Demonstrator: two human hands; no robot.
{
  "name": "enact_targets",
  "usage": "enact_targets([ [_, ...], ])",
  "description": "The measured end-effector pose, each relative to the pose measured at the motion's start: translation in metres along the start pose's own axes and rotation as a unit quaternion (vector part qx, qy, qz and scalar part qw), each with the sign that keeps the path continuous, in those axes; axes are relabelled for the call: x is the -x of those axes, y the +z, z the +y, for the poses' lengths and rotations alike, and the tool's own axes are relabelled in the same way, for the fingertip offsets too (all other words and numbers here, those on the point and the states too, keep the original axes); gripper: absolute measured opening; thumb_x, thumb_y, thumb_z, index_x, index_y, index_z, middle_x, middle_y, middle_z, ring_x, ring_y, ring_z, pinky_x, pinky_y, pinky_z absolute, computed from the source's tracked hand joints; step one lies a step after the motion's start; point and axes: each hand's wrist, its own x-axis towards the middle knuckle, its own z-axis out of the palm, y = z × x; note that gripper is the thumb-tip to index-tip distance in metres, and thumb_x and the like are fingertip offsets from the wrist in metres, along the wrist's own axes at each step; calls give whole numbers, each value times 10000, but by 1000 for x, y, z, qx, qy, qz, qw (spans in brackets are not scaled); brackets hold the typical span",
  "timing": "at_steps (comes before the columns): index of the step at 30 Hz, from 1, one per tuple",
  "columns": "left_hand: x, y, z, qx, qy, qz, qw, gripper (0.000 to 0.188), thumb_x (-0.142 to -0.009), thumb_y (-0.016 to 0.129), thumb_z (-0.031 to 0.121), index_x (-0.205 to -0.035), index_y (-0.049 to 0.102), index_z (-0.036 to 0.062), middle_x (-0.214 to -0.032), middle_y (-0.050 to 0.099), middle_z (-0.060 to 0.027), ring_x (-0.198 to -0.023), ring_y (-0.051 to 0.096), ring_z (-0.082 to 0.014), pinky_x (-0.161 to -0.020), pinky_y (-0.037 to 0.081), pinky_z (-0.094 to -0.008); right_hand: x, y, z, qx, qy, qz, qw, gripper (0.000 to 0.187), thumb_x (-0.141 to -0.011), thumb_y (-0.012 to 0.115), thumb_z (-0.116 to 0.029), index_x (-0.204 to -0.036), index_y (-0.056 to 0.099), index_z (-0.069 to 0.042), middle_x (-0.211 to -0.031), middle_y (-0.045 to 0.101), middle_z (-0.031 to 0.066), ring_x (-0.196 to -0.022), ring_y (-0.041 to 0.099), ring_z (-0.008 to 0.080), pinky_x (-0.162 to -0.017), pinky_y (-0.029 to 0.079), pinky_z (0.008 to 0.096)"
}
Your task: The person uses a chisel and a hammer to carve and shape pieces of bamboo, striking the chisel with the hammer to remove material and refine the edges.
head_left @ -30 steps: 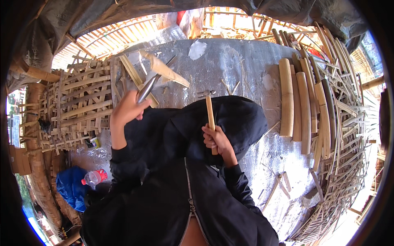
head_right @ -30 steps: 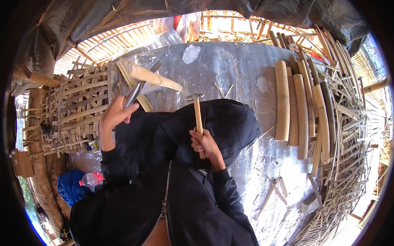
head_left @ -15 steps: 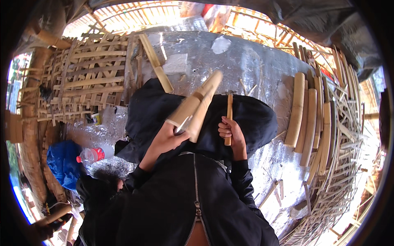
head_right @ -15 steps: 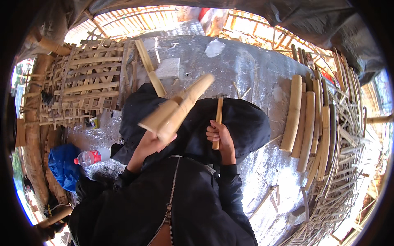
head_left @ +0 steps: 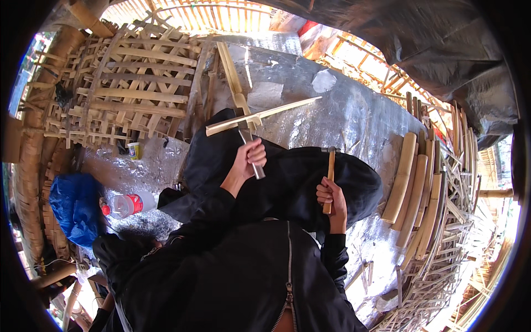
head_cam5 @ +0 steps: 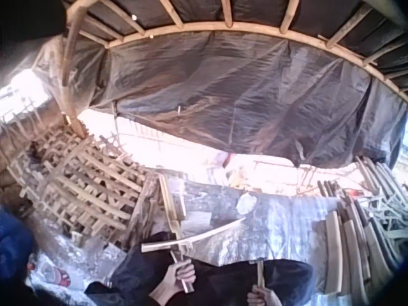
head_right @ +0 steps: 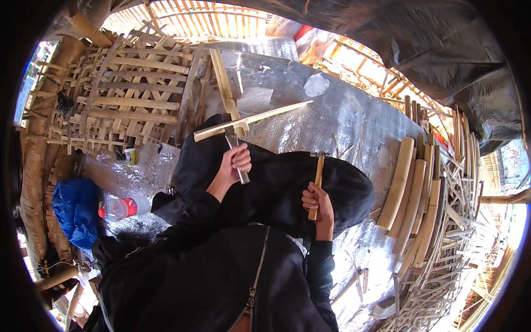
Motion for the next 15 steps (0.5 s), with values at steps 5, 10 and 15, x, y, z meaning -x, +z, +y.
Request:
enact_targets([
  [5,-7,-19,3,25,16,-11,1000,313,-1024,528,145,-732,419,155,-546,311,89,-412,285,-34,-429,282,-215,1,8,-3,-15,-7,22,1000,287,-1071,564,-201,-815,470,-112,-644,314,-73,-487,287,10,-403,259,173],
  [10,-7,-18,5,40,18,-30,999,315,-1010,545,140,-722,418,156,-545,309,86,-419,281,-37,-435,282,-217,2,6,3,-23,-8,16,1000,258,-1069,568,-194,-844,500,-85,-642,335,-69,-491,298,18,-422,277,182],
  [15,-9,-18,2,43,15,-54,997,316,-1013,537,137,-719,423,155,-539,303,81,-419,283,-37,-441,292,-225,15,2,18,-19,-27,29,999,253,-1074,557,-197,-858,499,-77,-644,342,-69,-494,304,21,-434,281,187],
])
